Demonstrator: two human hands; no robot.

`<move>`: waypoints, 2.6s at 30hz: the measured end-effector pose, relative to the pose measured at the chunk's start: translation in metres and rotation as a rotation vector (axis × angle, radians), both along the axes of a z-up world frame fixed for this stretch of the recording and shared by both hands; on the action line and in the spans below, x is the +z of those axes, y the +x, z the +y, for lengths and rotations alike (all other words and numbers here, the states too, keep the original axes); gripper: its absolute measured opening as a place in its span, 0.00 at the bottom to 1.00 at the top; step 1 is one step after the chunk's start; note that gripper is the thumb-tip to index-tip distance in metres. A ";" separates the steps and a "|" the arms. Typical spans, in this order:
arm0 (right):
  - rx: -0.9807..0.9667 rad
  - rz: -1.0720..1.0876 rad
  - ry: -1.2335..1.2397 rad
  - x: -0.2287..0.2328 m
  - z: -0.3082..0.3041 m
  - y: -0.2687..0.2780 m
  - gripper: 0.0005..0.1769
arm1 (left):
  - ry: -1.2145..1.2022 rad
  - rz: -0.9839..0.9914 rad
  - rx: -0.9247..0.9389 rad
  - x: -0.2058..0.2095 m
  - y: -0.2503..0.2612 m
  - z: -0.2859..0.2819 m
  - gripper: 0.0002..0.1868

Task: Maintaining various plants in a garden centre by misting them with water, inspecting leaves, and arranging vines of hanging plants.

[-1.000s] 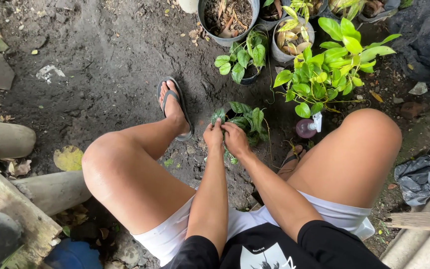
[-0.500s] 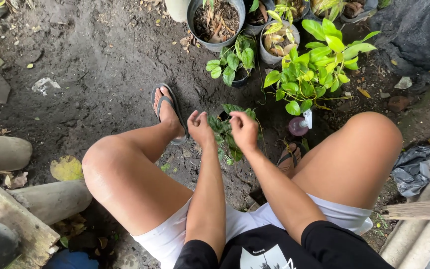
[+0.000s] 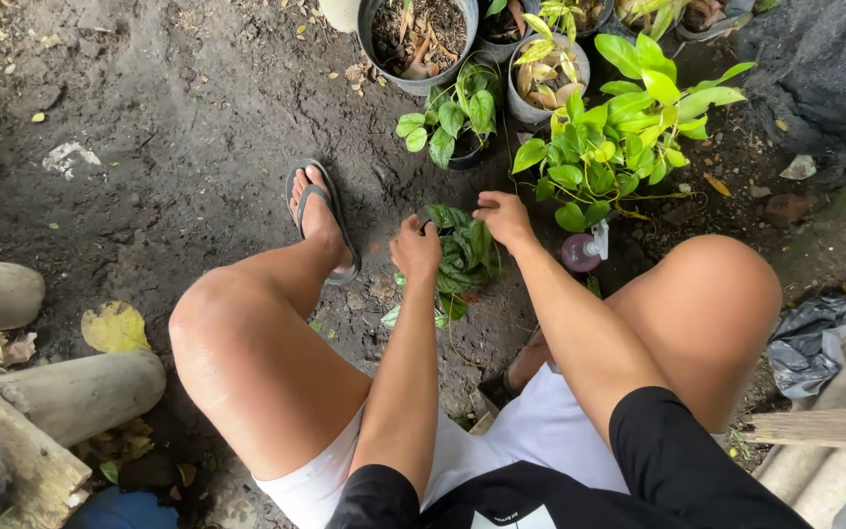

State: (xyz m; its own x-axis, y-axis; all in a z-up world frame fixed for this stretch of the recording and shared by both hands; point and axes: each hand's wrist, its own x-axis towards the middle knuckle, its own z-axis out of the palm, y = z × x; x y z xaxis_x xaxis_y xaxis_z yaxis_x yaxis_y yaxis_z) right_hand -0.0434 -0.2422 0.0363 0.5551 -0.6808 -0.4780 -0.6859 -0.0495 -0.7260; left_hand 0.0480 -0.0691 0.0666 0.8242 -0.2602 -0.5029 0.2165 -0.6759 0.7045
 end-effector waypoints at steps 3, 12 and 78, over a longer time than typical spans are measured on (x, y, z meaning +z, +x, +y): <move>0.029 -0.030 0.167 0.007 0.006 0.006 0.40 | 0.139 0.013 -0.081 -0.029 0.003 -0.008 0.29; 0.215 0.069 0.032 -0.039 0.004 0.011 0.27 | 0.047 0.089 -0.107 -0.040 0.020 -0.021 0.30; 0.199 0.037 -0.369 -0.033 0.142 -0.052 0.14 | 0.094 0.062 0.112 -0.013 -0.074 0.056 0.22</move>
